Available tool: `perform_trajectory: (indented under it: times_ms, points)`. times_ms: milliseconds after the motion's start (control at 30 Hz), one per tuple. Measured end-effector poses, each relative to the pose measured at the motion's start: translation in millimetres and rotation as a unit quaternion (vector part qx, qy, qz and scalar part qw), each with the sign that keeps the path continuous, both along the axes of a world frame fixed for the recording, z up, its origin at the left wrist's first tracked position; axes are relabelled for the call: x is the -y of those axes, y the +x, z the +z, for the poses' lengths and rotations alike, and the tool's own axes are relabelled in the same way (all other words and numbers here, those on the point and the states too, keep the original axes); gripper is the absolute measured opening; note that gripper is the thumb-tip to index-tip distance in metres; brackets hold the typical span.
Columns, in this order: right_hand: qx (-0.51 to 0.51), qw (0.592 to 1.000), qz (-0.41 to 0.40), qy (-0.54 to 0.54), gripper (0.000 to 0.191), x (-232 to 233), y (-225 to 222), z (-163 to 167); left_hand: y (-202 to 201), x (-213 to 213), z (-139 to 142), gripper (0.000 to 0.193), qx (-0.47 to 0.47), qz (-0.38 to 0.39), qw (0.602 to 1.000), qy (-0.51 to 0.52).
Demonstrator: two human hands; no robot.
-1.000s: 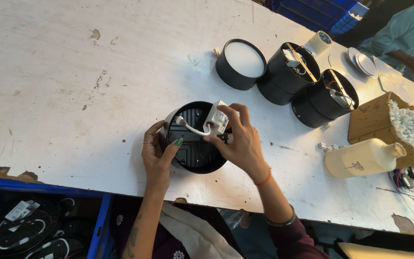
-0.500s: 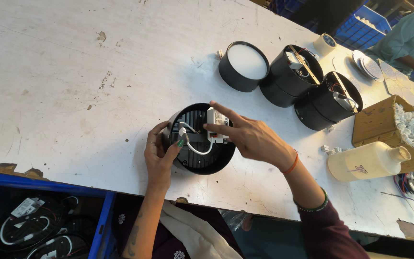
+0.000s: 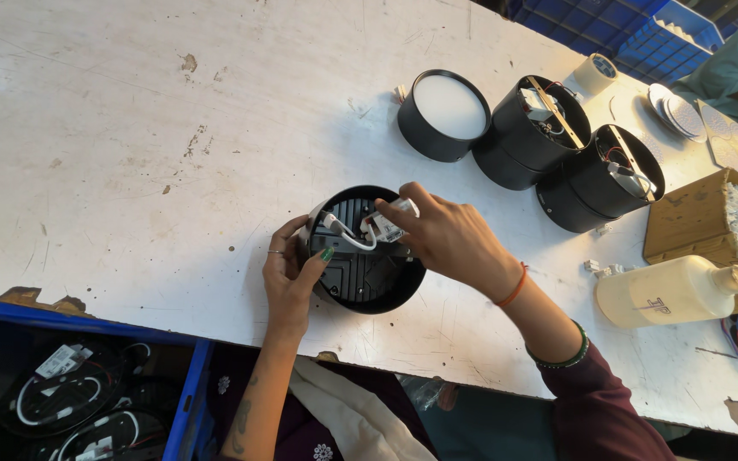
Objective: The person wipes the exterior and diffuser of a black cylindrical light fixture with a cloth, then connects a white power adapter to the internal wiring and places the adapter inside the housing. The person repeats this process for multiple fixtures, retrieving them from a blue bin and placing finished units on the table.
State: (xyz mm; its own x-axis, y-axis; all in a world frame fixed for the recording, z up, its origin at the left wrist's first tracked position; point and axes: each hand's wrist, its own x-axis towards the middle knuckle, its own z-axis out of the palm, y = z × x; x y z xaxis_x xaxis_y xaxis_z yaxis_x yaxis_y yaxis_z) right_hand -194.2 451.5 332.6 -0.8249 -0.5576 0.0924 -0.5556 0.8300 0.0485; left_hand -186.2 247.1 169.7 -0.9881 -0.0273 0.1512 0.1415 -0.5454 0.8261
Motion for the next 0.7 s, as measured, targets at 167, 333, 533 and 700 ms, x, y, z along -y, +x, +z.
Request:
perform_trajectory:
  times_ms: [167, 333, 533, 700]
  points:
    - [0.06, 0.997, 0.019, -0.041, 0.047, -11.6, -6.5, 13.4, -0.4, -1.2, -0.9, 0.06, 0.003, 0.004, 1.0, -0.009]
    - [0.055, 0.996, 0.036, -0.063, 0.04, -21.9, -19.9, 10.9, -1.3, -1.9, -4.0, 0.059, 0.001, 0.016, 1.0, -0.023]
    - [0.157, 0.973, -0.005, -0.172, 0.042, -29.3, -21.1, 4.5, -1.2, -2.3, -6.3, 0.06, 0.002, 0.024, 0.999, -0.026]
    - [0.172, 0.973, -0.009, -0.156, 0.051, -28.1, -17.0, 4.4, -1.6, -2.2, -5.9, 0.062, 0.002, 0.023, 0.999, -0.028]
